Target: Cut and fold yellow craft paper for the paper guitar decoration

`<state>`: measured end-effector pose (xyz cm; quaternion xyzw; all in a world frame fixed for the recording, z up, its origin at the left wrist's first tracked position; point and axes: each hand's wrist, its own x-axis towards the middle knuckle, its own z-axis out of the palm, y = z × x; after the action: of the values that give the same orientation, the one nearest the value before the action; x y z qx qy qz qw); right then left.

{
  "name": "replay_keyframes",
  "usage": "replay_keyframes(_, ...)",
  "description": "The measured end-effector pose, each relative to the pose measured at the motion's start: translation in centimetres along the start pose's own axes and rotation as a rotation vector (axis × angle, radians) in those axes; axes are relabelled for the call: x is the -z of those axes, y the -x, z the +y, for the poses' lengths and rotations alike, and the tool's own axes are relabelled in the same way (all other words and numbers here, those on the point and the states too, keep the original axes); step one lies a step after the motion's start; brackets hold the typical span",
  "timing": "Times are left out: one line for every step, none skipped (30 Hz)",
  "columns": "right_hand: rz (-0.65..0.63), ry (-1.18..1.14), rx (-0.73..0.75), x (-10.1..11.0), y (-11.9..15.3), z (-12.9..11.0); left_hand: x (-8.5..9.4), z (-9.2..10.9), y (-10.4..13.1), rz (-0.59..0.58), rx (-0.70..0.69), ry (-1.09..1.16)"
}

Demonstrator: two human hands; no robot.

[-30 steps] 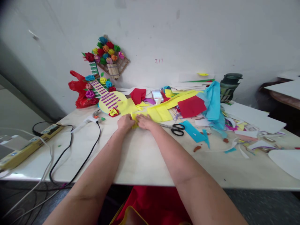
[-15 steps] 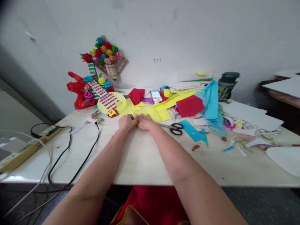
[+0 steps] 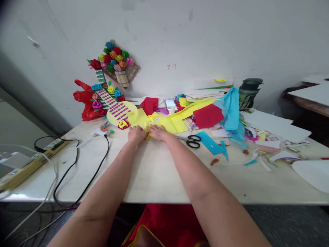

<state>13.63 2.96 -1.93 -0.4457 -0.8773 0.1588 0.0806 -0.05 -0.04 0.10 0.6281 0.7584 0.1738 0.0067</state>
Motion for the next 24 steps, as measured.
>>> replay_keyframes(0.006, -0.046, 0.013, 0.2, 0.1, 0.1, 0.0, 0.0, -0.1, -0.025, 0.022, 0.0)
replay_keyframes(0.015, -0.094, 0.029, 0.4, 0.1, 0.2, 0.1, 0.0, -0.2, -0.049, 0.037, 0.001)
replay_keyframes(0.026, -0.137, 0.043, 0.6, 0.2, 0.3, 0.1, 0.1, -0.3, -0.073, 0.045, 0.003)
replay_keyframes(0.037, -0.175, 0.051, 0.7, 0.2, 0.4, 0.1, 0.1, -0.3, -0.094, 0.053, 0.01)
replay_keyframes(0.047, -0.212, 0.053, 0.8, 0.2, 0.6, 0.1, 0.2, -0.4, -0.112, 0.068, 0.022)
replay_keyframes(0.057, -0.252, 0.047, 0.9, 0.1, 0.7, 0.1, 0.2, -0.4, -0.129, 0.085, 0.04)
replay_keyframes(0.069, -0.296, 0.035, 0.9, 0.1, 0.9, 0.1, 0.3, -0.4, -0.143, 0.099, 0.067)
replay_keyframes(0.084, -0.343, 0.023, 0.9, 0.1, 1.1, 0.1, 0.3, -0.4, -0.149, 0.108, 0.1)
replay_keyframes(0.1, -0.391, 0.014, 0.8, 0.0, 1.2, 0.1, 0.4, -0.4, -0.144, 0.108, 0.135)
replay_keyframes(0.116, -0.434, 0.01, 0.8, 0.0, 1.3, 0.1, 0.4, -0.4, -0.128, 0.101, 0.168)
replay_keyframes(0.132, -0.467, 0.01, 0.8, 0.0, 1.3, 0.0, 0.3, -0.4, -0.102, 0.085, 0.198)
replay_keyframes(0.15, -0.484, 0.015, 0.7, 0.1, 1.3, -0.1, 0.3, -0.5, -0.073, 0.071, 0.23)
replay_keyframes(0.169, -0.485, 0.021, 0.7, 0.1, 1.2, -0.2, 0.2, -0.6, -0.046, 0.06, 0.265)
replay_keyframes(0.187, -0.473, 0.024, 0.7, 0.2, 1.1, -0.4, 0.0, -0.7, -0.03, 0.054, 0.304)
replay_keyframes(0.205, -0.447, 0.022, 0.7, 0.2, 0.9, -0.6, -0.1, -0.9, -0.035, 0.063, 0.362)
replay_keyframes(0.222, -0.413, 0.016, 0.7, 0.2, 0.7, -0.8, -0.3, -1.0, -0.05, 0.073, 0.424)
replay_keyframes(0.236, -0.375, 0.005, 0.7, 0.2, 0.5, -1.0, -0.5, -1.2, -0.066, 0.094, 0.482)
replay_keyframes(0.246, -0.338, -0.006, 0.6, 0.2, 0.4, -1.1, -0.6, -1.3, -0.081, 0.122, 0.542)
replay_keyframes(0.253, -0.303, -0.015, 0.5, 0.1, 0.3, -1.3, -0.7, -1.4, -0.1, 0.148, 0.608)
replay_keyframes(0.258, -0.272, -0.022, 0.4, 0.1, 0.3, -1.3, -0.8, -1.5, -0.12, 0.178, 0.674)
replay_keyframes(0.263, -0.244, -0.024, 0.3, 0.0, 0.3, -1.3, -0.8, -1.5, -0.142, 0.209, 0.736)
replay_keyframes(0.267, -0.222, -0.018, 0.1, -0.2, 0.3, -1.2, -0.8, -1.5, -0.164, 0.237, 0.795)
replay_keyframes(0.272, -0.206, -0.007, 0.0, -0.3, 0.4, -1.2, -0.7, -1.4, -0.19, 0.258, 0.847)
replay_keyframes(0.279, -0.197, 0.005, -0.1, -0.4, 0.5, -1.1, -0.7, -1.4, -0.218, 0.271, 0.893)
